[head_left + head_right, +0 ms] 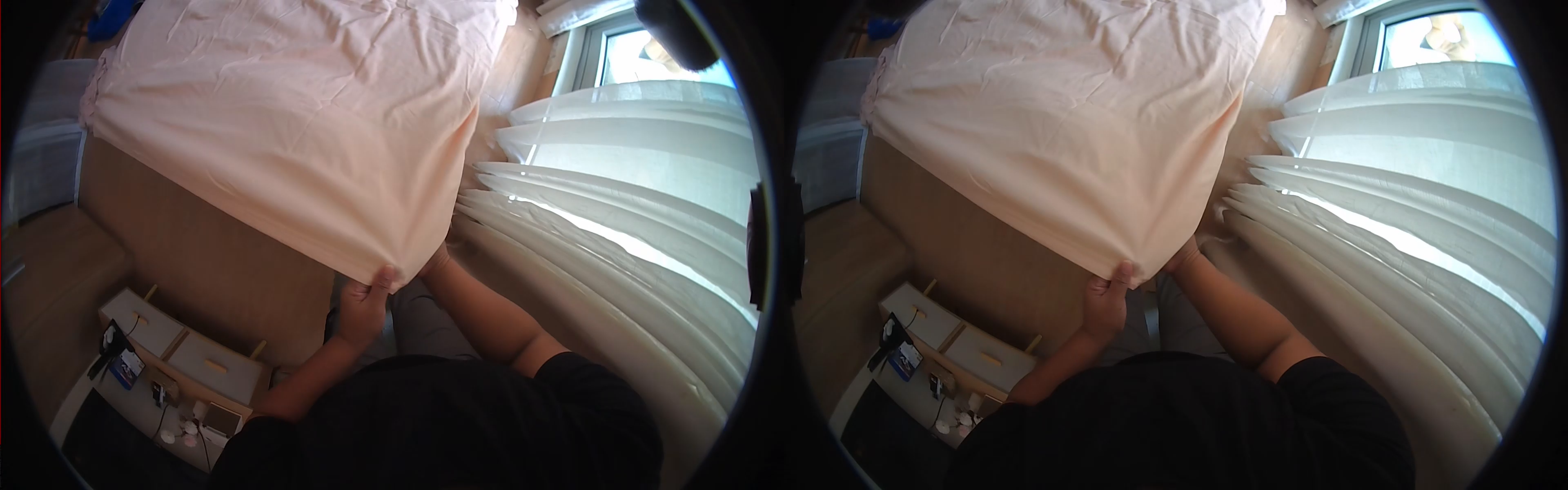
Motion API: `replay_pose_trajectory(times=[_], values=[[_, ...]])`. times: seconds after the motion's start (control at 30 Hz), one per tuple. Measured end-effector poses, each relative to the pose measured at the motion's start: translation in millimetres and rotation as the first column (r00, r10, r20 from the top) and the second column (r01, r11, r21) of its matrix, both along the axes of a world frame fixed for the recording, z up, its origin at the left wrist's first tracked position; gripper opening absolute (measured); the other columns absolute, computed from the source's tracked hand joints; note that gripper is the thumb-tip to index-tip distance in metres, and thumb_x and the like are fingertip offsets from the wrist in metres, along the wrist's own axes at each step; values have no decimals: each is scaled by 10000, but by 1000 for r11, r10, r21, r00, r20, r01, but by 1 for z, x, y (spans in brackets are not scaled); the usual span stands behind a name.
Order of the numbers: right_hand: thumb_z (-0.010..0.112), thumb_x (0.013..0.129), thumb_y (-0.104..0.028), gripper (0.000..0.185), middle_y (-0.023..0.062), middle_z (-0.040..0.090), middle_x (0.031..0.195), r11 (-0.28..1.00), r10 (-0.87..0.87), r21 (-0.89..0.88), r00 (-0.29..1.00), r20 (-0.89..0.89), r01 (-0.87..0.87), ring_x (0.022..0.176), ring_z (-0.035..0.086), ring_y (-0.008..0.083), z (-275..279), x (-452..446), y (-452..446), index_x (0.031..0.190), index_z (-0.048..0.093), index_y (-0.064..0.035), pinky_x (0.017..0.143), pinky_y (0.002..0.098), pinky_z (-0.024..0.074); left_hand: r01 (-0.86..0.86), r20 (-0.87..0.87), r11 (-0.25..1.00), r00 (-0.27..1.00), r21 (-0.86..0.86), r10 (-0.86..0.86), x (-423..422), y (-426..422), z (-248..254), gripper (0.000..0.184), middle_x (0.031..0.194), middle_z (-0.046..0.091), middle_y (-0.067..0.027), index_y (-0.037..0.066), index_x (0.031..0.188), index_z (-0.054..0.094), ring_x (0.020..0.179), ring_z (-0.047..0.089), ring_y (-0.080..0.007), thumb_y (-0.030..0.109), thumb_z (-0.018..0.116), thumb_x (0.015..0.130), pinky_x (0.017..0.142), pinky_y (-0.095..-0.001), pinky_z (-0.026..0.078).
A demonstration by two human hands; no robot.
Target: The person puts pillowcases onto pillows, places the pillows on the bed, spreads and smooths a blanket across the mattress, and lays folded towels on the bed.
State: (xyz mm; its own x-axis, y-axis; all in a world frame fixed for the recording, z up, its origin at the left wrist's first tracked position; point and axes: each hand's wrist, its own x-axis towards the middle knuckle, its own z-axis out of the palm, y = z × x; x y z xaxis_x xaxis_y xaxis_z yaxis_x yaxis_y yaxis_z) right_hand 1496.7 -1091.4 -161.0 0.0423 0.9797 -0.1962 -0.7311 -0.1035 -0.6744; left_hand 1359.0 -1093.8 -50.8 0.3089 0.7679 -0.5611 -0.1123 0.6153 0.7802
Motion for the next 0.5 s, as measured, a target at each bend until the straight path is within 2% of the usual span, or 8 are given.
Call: replay_pose_trajectory(times=[0.03, 0.07, 0.2, 0.27, 0.37, 0.4, 0.47, 0.5], values=[[432, 911, -467, 566, 104, 498, 1315, 971, -128, -233, 947, -295, 59, 1165, 501, 294, 3, 12, 5, 1319, 428, -76, 992, 455, 404, -25, -6, 1000, 1000, 8, 26, 0, 0, 0, 245, 898, 646, -35, -26, 973, 634, 834, 568, -70, 193, 527, 951, 739, -218, 456], [404, 914, -492, 585, 101, 490, 1327, 889, -305, -456, 794, -526, 40, 1184, 486, 303, 4, 24, 8, 1325, 422, -77, 1012, 461, 384, -52, -12, 999, 999, 16, 52, 0, 0, 1, 243, 881, 648, -32, -28, 957, 638, 822, 570, -69, 185, 520, 954, 735, -218, 456], [410, 914, -498, 602, 120, 485, 1328, 880, -416, -438, 747, -518, 186, 1208, 460, 307, 8, 65, 4, 1338, 400, -72, 1036, 475, 350, -33, -128, 986, 990, 164, 54, 1, -2, 4, 238, 865, 652, -35, -34, 937, 640, 809, 575, -71, 164, 511, 956, 739, -221, 459], [424, 915, -492, 606, 138, 488, 1318, 895, -376, -426, 731, -569, 129, 1224, 444, 308, 5, 82, -1, 1334, 397, -54, 1049, 480, 330, 112, -259, 931, 966, 346, -20, -3, 0, 0, 221, 891, 655, -42, -33, 955, 636, 835, 581, -84, 149, 512, 952, 758, -231, 461], [471, 911, -457, 589, 133, 469, 1337, 902, -279, -431, 811, -513, 38, 1237, 438, 291, 4, 93, -4, 1364, 367, -95, 1046, 466, 342, 140, -301, 913, 953, 382, -21, -4, 2, 1, 219, 938, 646, -53, -19, 1004, 628, 884, 562, -82, 149, 496, 956, 788, -233, 452], [471, 911, -457, 589, 133, 469, 1337, 905, -277, -424, 813, -511, 42, 1237, 438, 291, 6, 93, -6, 1364, 367, -95, 1046, 466, 342, 140, -296, 910, 955, 390, -20, -1, 1, -1, 219, 938, 646, -53, -19, 1004, 628, 884, 562, -82, 149, 496, 956, 788, -233, 452], [510, 911, -389, 543, 144, 527, 1259, 701, -325, -709, 919, -221, 78, 1164, 498, 297, 16, 87, -13, 1305, 413, -29, 1018, 463, 372, -60, -165, 977, 982, 205, 95, 8, -2, -2, 198, 946, 635, -53, -16, 1041, 600, 863, 578, -111, 130, 502, 949, 791, -249, 461], [510, 911, -389, 543, 144, 527, 1259, 712, -322, -698, 921, -219, 83, 1164, 498, 297, 28, 87, -18, 1305, 413, -29, 1018, 463, 372, -125, -122, 982, 982, 141, 143, 15, -2, 3, 195, 949, 631, -52, -15, 1053, 590, 856, 584, -120, 123, 504, 947, 791, -255, 465]])
